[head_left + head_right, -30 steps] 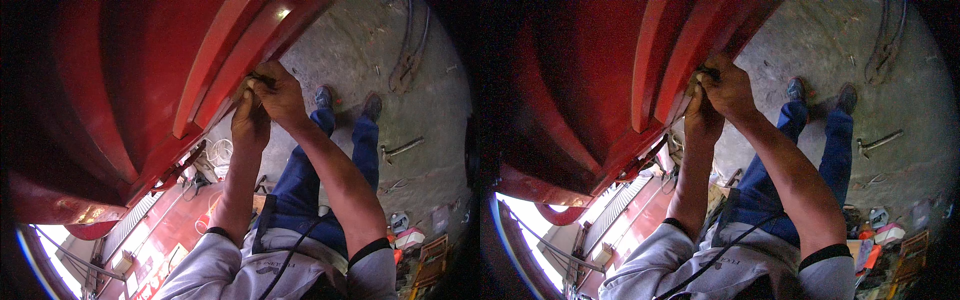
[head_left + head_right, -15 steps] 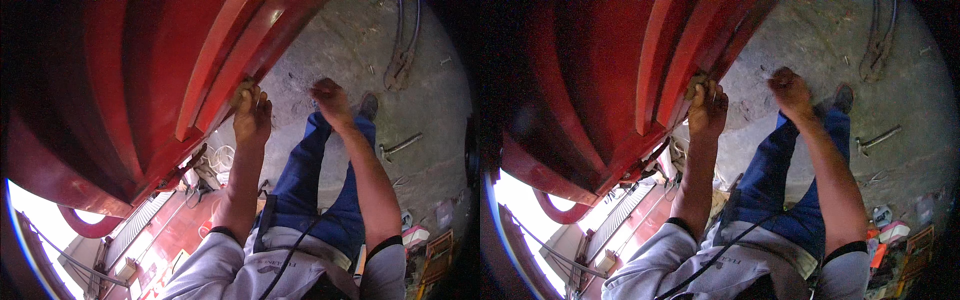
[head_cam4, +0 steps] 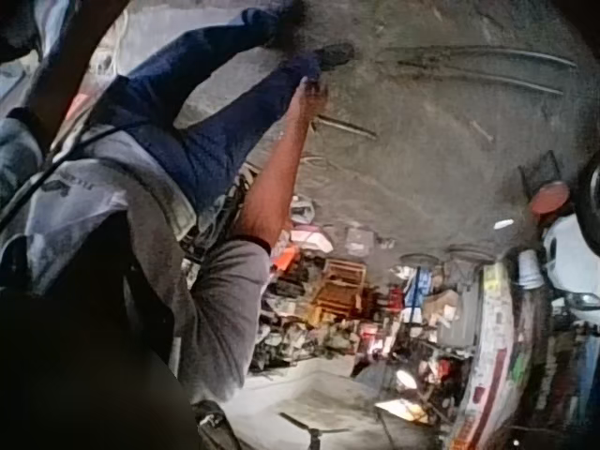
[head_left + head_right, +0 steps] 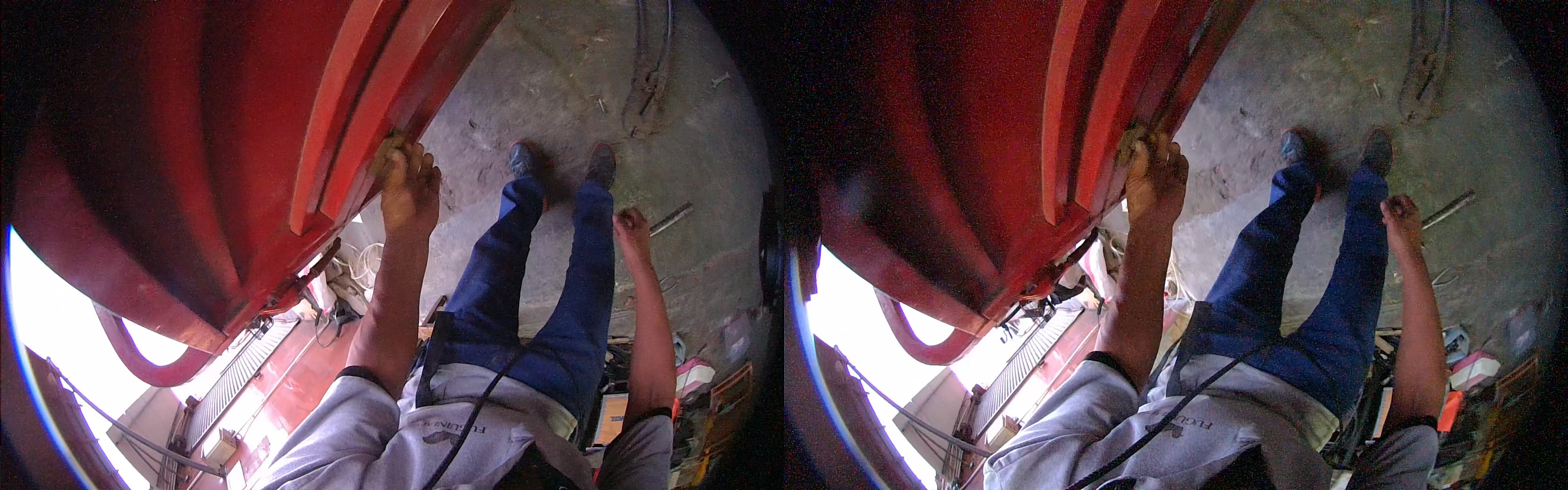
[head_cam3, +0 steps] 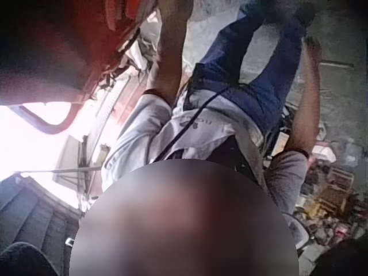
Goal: The person works on a red metal frame, using a small tool to scrape or pry along its edge. They then pick up a long metal rod and a hammer, briefly handling them before returning to the frame. Finally, they gather and coil a black cable on the floor.
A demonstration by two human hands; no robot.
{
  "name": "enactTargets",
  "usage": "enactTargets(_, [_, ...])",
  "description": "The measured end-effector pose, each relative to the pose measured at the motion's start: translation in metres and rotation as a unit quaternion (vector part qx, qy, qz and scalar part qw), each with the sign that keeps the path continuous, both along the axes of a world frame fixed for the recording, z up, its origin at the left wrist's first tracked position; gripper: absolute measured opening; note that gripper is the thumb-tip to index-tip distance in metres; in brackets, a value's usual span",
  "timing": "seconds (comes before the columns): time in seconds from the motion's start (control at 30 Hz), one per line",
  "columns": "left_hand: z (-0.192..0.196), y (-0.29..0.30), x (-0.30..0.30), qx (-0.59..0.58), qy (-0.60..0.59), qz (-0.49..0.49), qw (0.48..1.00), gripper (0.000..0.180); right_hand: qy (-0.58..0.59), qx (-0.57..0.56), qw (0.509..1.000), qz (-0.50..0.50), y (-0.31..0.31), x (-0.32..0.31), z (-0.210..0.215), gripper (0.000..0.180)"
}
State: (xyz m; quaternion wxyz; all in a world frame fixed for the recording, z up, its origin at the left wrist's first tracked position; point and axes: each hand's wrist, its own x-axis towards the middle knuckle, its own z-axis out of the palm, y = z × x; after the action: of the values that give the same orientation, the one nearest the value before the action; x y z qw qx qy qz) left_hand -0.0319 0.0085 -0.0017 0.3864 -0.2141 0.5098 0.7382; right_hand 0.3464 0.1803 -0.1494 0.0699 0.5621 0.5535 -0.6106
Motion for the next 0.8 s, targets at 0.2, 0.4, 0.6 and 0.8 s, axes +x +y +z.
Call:
enactTargets(0.2, [0.004,0.004,0.024,0.001,-0.062,-0.007,0.998,0.026,-0.053,-0.048,0.993,-0.092,-0.026,0.072,0.068,0.015])
enactTargets(0.4, [0.044,0.008,0.051,-0.034,-0.144,-0.189,0.971,0.025,-0.153,-0.112,0.943,-0.273,-0.112,0.181,0.180,0.009])
enactTargets(0.6, [0.106,-0.016,0.055,-0.300,0.010,-0.479,0.825,0.030,-0.069,-0.162,0.863,-0.473,-0.204,0.269,0.220,0.012])
enactTargets(0.8, [0.058,-0.093,-0.020,-0.267,0.118,-0.552,0.781,0.012,0.019,-0.197,0.741,-0.641,-0.282,0.294,0.214,0.016])
